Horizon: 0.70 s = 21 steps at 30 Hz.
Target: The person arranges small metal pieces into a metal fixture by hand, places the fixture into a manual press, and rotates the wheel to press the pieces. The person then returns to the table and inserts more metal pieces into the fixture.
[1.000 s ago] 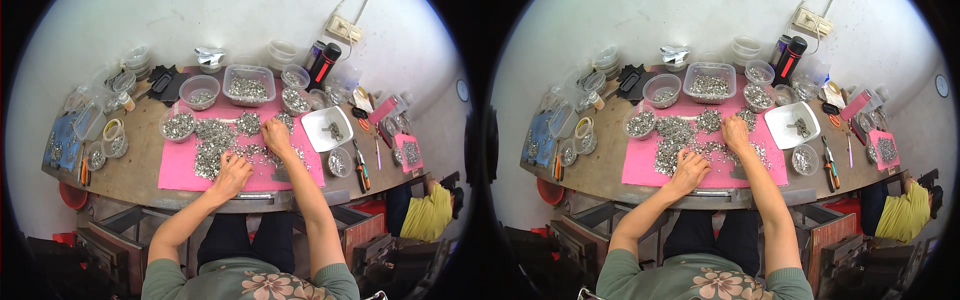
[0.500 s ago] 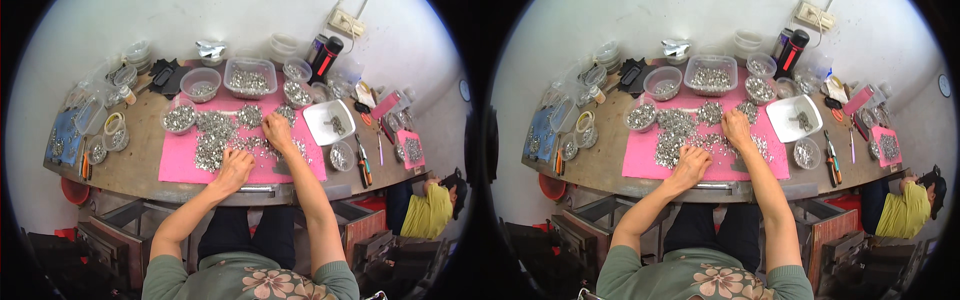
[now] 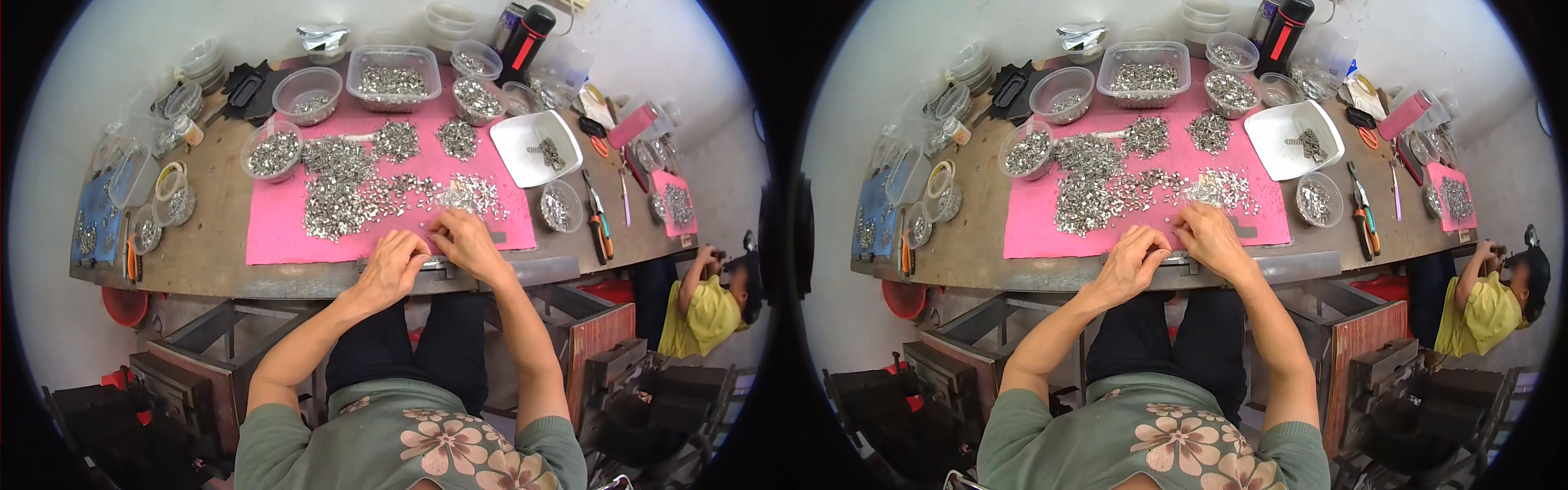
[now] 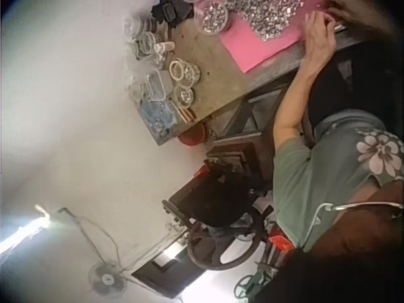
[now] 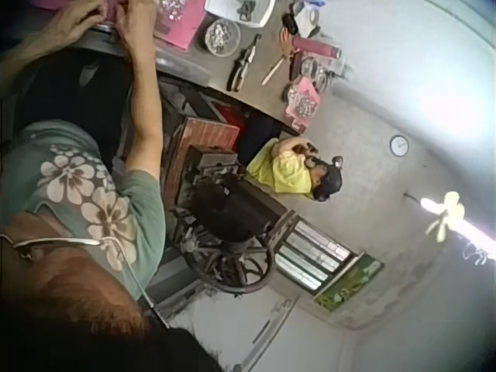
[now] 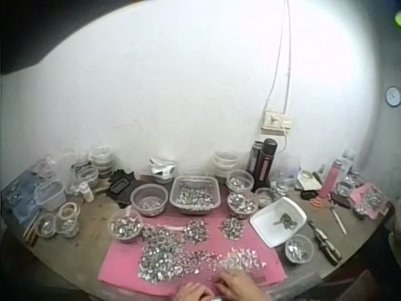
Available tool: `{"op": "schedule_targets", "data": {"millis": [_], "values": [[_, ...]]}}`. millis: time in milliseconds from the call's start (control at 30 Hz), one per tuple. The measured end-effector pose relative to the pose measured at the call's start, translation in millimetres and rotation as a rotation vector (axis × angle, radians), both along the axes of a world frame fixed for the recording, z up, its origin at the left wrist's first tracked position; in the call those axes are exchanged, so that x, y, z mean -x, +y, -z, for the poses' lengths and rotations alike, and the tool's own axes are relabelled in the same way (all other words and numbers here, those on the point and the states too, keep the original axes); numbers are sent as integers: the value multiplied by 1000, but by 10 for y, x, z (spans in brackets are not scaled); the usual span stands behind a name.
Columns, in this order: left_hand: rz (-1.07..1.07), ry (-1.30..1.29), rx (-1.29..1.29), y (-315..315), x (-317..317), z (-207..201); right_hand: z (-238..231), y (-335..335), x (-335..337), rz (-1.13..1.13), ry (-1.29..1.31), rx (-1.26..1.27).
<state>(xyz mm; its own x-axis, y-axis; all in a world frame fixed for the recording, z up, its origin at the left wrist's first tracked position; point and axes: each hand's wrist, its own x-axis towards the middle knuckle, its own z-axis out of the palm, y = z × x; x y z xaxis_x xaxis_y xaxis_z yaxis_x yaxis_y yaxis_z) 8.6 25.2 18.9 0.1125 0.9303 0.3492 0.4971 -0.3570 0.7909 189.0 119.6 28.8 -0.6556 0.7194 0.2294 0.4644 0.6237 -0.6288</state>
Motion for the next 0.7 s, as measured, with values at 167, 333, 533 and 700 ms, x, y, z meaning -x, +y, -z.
{"op": "schedule_targets", "data": {"millis": [167, 333, 533, 700], "values": [[-7, 93, -46, -7, -77, 26, 94, -21, 41, 35, 66, -118], [-28, 157, -107, 7, -96, 57, 147, -3, 16, 35, 85, -114], [-57, 198, -232, -18, -117, 99, 140, -21, 17, 5, 104, -156], [-61, 200, -268, -17, -137, 118, 187, -24, 18, -5, 96, -219]]}}
